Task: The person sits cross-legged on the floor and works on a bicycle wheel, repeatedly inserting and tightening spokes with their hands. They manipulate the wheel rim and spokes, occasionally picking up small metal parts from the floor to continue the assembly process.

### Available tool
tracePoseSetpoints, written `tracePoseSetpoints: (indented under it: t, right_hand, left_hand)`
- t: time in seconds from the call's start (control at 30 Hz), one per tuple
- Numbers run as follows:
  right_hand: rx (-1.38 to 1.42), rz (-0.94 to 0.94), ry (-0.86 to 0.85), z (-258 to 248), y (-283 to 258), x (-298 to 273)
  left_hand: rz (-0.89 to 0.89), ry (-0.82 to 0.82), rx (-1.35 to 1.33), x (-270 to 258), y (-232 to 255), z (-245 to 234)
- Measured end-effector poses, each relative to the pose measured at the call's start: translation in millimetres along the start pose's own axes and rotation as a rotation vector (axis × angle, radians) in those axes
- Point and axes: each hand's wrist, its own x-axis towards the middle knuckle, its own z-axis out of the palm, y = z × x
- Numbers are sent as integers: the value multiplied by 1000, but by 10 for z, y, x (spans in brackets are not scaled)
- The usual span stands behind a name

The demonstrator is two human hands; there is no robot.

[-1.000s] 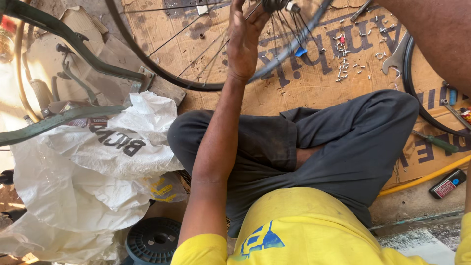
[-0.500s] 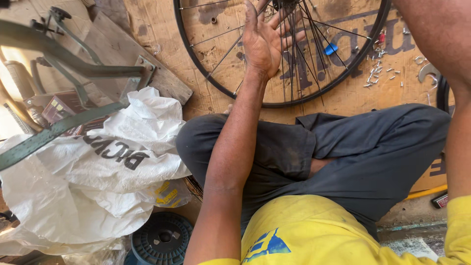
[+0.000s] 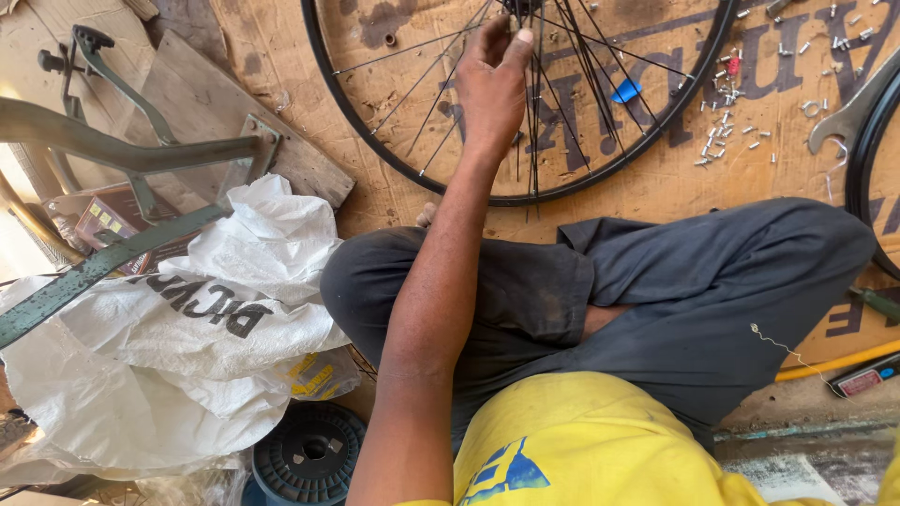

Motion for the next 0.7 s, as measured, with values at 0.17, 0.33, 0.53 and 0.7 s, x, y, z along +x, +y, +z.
tracePoseSetpoints:
  t: [0.17, 0.33, 0.53, 0.7]
  right_hand:
    - [-4, 2, -102, 211, -38, -6]
    - [179, 272, -324, 905, 200, -391]
    - [-28, 151, 88, 785, 628, -394]
    - [-105, 347, 168, 621, 918, -116]
  left_hand:
    - [318, 306, 603, -115, 241, 1]
    - [321, 285, 789, -116, 205, -16]
    - [119, 127, 857, -100, 143, -137]
    - [167, 134, 815, -124, 184, -121]
